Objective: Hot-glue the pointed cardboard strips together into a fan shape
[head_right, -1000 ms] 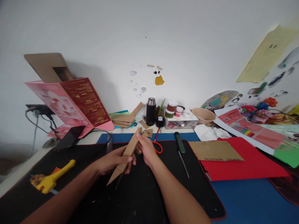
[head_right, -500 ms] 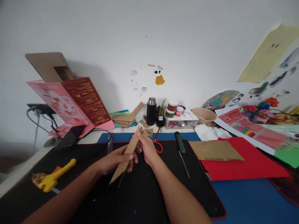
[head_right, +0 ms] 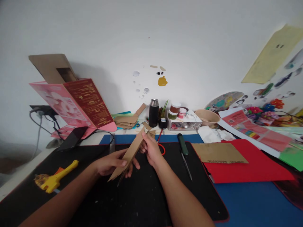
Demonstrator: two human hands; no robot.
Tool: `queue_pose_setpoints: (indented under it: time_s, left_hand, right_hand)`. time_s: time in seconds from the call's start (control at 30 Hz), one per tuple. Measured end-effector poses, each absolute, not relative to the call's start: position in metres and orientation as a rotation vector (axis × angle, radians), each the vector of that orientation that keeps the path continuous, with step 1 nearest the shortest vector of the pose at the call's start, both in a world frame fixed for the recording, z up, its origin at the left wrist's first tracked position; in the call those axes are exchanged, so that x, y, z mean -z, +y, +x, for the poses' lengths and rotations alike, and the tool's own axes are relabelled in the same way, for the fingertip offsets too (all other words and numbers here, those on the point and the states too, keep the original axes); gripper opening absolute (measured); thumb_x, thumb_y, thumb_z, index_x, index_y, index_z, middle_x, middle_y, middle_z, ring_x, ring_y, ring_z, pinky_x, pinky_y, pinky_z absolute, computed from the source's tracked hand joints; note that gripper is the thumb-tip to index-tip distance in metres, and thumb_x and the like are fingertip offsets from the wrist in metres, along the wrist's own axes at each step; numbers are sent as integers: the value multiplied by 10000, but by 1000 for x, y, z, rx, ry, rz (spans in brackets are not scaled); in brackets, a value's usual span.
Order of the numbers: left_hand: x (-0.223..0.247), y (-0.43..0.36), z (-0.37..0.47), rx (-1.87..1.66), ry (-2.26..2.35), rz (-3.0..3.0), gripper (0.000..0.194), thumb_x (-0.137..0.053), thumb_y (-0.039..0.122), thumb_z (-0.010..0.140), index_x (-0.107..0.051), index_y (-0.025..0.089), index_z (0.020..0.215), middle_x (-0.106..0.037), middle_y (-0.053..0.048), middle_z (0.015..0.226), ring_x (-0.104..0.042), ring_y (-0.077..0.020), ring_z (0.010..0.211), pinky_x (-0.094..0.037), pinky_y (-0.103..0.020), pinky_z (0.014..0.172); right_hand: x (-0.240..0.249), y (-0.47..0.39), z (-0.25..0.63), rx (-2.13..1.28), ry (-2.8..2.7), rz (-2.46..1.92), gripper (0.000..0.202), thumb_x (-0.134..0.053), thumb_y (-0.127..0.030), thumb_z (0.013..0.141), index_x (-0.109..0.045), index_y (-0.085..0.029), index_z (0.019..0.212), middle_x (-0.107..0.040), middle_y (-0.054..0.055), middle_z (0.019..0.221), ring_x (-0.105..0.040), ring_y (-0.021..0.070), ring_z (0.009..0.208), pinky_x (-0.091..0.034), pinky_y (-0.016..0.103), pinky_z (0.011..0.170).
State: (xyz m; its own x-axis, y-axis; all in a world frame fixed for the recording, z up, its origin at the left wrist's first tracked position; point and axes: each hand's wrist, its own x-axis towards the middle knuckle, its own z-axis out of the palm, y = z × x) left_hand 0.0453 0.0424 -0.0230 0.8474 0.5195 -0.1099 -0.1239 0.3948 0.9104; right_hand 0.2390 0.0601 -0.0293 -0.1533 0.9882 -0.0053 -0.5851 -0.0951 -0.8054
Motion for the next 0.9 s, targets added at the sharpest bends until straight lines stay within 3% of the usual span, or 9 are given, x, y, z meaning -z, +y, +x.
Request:
queue_pose_setpoints:
  time_s: [0.33, 0.9]
  left_hand:
    - [30, 42, 51, -393, 477, 1083, 793, -892, 268, 730, -449, 185, 1382, -750, -134, 1044, -747, -218, 757, -580, -345, 704]
    - [36, 35, 60, -450, 512, 1147, 875, -926, 306, 686, -452, 183, 1411, -751, -88, 911, -742, -218, 709, -570, -321, 653]
  right_hand:
    - [37, 63, 239, -1526, -902, -758, 461, -729, -604, 842, -606, -177, 716, -312, -106, 456, -291, 71, 406, -231, 224, 426]
    - [34, 63, 240, -1483, -976, -847, 486, -733, -644, 802, -731, -158, 810, -395, -69, 495, -257, 68, 422, -176, 228, 396]
